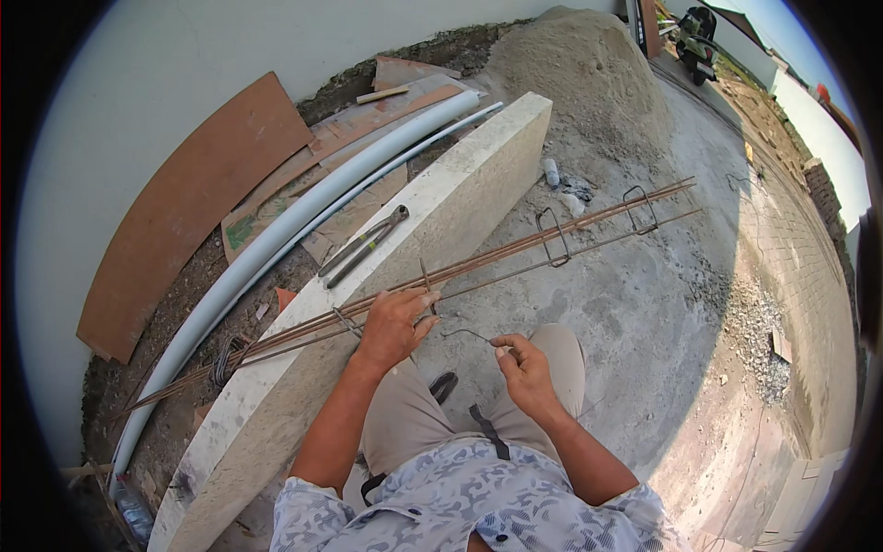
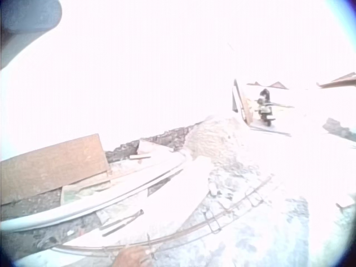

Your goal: Tie steel rebar together with wire using pliers to construct a reinforcing cage.

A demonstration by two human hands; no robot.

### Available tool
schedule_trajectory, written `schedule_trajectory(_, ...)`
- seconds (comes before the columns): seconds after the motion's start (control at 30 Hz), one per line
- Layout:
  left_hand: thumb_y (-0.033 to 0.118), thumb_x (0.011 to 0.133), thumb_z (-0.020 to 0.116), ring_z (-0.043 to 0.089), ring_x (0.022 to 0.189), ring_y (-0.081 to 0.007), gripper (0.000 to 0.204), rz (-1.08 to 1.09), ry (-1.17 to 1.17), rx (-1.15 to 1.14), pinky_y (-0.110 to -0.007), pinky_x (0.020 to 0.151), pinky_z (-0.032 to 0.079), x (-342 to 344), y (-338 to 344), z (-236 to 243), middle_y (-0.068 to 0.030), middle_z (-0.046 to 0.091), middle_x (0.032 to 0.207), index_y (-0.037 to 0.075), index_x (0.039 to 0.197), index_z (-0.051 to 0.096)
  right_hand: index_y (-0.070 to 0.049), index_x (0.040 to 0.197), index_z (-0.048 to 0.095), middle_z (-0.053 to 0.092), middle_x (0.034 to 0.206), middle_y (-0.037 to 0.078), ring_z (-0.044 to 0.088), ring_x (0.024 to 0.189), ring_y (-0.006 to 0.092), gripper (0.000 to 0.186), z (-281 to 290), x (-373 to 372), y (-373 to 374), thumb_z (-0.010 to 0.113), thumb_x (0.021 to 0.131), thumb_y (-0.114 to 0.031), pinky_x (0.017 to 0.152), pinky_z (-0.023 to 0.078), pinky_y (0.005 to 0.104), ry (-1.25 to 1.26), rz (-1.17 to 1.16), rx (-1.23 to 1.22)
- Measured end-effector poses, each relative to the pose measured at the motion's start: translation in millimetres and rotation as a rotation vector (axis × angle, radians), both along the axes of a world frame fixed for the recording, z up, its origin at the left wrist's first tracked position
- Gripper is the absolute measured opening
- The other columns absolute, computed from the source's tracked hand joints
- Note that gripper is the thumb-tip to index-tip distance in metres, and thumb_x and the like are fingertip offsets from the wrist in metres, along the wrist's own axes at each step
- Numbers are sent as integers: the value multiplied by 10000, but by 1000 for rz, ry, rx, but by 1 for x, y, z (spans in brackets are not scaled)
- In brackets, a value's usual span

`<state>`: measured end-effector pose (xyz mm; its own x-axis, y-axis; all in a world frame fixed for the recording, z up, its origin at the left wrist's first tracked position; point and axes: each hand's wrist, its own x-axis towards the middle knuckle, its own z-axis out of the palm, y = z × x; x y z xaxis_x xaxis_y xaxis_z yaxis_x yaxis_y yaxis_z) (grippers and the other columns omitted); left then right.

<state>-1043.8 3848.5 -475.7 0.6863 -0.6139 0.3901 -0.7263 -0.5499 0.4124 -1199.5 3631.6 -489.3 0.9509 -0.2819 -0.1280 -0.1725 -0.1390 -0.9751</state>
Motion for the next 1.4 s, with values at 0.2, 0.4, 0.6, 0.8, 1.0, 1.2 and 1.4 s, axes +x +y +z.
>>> schedule_trajectory(0.2, 226, 855, 825, 683, 1122, -286, 388, -22, 72, -13, -440, 971, 492, 2, 0, -1, -111, 749, 1186, 107, 1213, 733, 16, 1106, 679, 524, 685, -51, 397, 604, 31, 151, -23, 2, 6, 600, 1020, -80, 533, 314, 257, -66, -62, 172)
schedule_trajectory(0.4, 169, 844, 822, 716, 1035, -322, 367, 38, 26, -54, -430, 929, 540, 4, 1, 0, -143, 760, 1114, 64, 1185, 733, 10, 1116, 664, 509, 674, -47, 380, 589, 24, 159, -6, 1, 3, 597, 1032, -107, 537, 323, 243, -50, -50, 88)
schedule_trajectory(0.6, 122, 826, 822, 722, 994, -343, 349, 43, 4, -95, -407, 886, 565, 2, -2, -2, -171, 756, 1081, 33, 1153, 736, -32, 1148, 633, 461, 634, -42, 356, 487, 39, 161, 4, 2, 10, 569, 1055, -147, 432, 331, 246, 135, -58, 529)
schedule_trajectory(0.8, 107, 806, 829, 711, 879, -366, 267, 199, 202, -215, -434, 771, 556, -3, -8, 1, -172, 720, 958, 6, 1008, 686, -87, 1126, 602, 418, 624, -41, 332, 448, 67, 113, -1, 16, 23, 557, 1070, -175, 398, 319, 267, 278, -56, 650)
schedule_trajectory(1.0, 127, 804, 851, 710, 844, -363, 283, 269, 268, -219, -424, 756, 555, -3, -6, 2, -191, 708, 920, -3, 976, 668, -89, 1127, 598, 408, 631, -45, 322, 441, 69, 117, -27, 31, 44, 551, 1064, -176, 394, 299, 274, 400, -60, 822)
schedule_trajectory(1.2, 147, 790, 865, 713, 801, -312, 312, 278, 216, -201, -390, 753, 560, -2, -6, 1, -186, 721, 882, -17, 965, 666, -104, 1160, 559, 388, 648, -45, 328, 468, 76, 123, -43, 44, 64, 526, 1087, -199, 416, 296, 267, 410, -15, 1070)
schedule_trajectory(1.4, 148, 781, 877, 720, 814, -322, 372, 281, 176, -207, -395, 758, 564, -3, -7, -2, -197, 722, 891, -14, 1029, 652, -117, 1181, 534, 376, 648, -48, 302, 475, 74, 137, -52, 58, 74, 521, 1095, -224, 417, 268, 249, 353, 4, 1295)
